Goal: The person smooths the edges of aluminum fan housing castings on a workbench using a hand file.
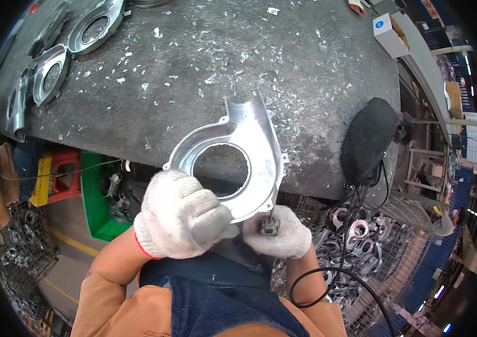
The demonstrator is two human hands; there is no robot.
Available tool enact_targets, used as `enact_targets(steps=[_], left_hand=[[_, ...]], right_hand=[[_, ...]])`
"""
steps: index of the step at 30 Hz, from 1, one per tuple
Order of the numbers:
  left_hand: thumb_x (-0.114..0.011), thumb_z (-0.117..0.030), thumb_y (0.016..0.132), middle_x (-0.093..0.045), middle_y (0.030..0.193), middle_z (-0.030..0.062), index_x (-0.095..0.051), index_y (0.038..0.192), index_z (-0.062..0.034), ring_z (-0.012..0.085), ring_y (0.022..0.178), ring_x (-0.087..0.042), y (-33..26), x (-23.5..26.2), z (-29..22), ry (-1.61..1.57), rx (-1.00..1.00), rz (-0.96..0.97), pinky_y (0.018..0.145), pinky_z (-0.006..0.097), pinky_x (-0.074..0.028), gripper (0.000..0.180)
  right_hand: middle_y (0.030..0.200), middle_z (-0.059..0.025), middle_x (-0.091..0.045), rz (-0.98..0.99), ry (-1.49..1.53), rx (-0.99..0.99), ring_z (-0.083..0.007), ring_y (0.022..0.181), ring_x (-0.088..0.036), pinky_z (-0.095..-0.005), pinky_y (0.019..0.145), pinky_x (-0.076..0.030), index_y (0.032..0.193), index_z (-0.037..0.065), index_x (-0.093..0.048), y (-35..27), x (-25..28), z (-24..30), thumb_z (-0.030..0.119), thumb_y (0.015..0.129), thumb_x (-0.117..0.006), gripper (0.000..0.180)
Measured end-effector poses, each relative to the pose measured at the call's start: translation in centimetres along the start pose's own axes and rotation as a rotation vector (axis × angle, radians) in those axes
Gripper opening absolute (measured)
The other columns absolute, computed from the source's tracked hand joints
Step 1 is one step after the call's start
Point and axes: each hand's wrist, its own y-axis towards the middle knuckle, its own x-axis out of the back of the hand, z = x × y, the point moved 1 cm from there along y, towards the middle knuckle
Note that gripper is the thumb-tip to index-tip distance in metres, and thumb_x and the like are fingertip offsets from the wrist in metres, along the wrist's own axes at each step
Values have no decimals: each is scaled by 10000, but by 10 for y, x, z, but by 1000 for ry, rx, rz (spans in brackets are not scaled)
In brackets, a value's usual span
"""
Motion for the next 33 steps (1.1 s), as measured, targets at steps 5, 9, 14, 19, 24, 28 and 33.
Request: enact_targets(steps=[5,9,14,19,24,28,33], left_hand=[[-913,-250,623,-569,652,-16,-703,750,-168,228,535,-576,6,-9,-23,184,100,-87,512,403,-432,258],[-900,-229,698,-517,615,-5,-682,746,-171,234,507,-556,9,-17,-31,160,97,-124,476,400,-414,231],[-900,-230,711,-478,605,-2,-648,724,-174,230,485,-530,14,-12,-38,186,137,-55,472,401,-406,259],[-905,-233,670,-467,612,-12,-651,700,-181,217,493,-506,12,-6,-30,216,116,-41,468,404,-387,261],[-868,-235,502,-439,592,-24,-640,654,-190,213,487,-484,2,-8,-32,192,125,-66,467,405,-354,278],[-877,-258,503,-433,589,-18,-662,667,-185,221,507,-504,0,2,-25,183,94,-27,485,409,-368,280],[-878,-262,518,-447,591,-12,-677,676,-183,231,507,-507,-2,1,-21,150,115,-69,494,419,-377,267]], right_hand=[[904,-150,-786,-796,-554,193,-400,838,-790,-451,754,-632,1066,92,-699,-3,-20,4,154,906,-824,212],[917,-152,-782,-862,-602,187,-398,823,-785,-459,748,-632,1067,94,-702,-5,-33,2,128,900,-814,205],[951,-146,-770,-1036,-762,197,-386,834,-777,-448,740,-630,1063,102,-714,6,-29,2,79,875,-797,206],[969,-137,-769,-1034,-838,233,-378,858,-777,-443,753,-631,1061,100,-713,8,-24,4,80,873,-799,208],[932,-129,-761,-872,-702,203,-378,842,-768,-428,751,-626,1035,100,-722,10,-17,16,97,873,-802,181],[879,-118,-769,-482,-451,136,-332,794,-774,-406,732,-615,992,73,-733,11,-4,13,111,872,-799,141],[905,-121,-794,-261,-462,135,-290,830,-806,-382,758,-626,971,58,-737,-2,2,18,130,860,-816,153]])
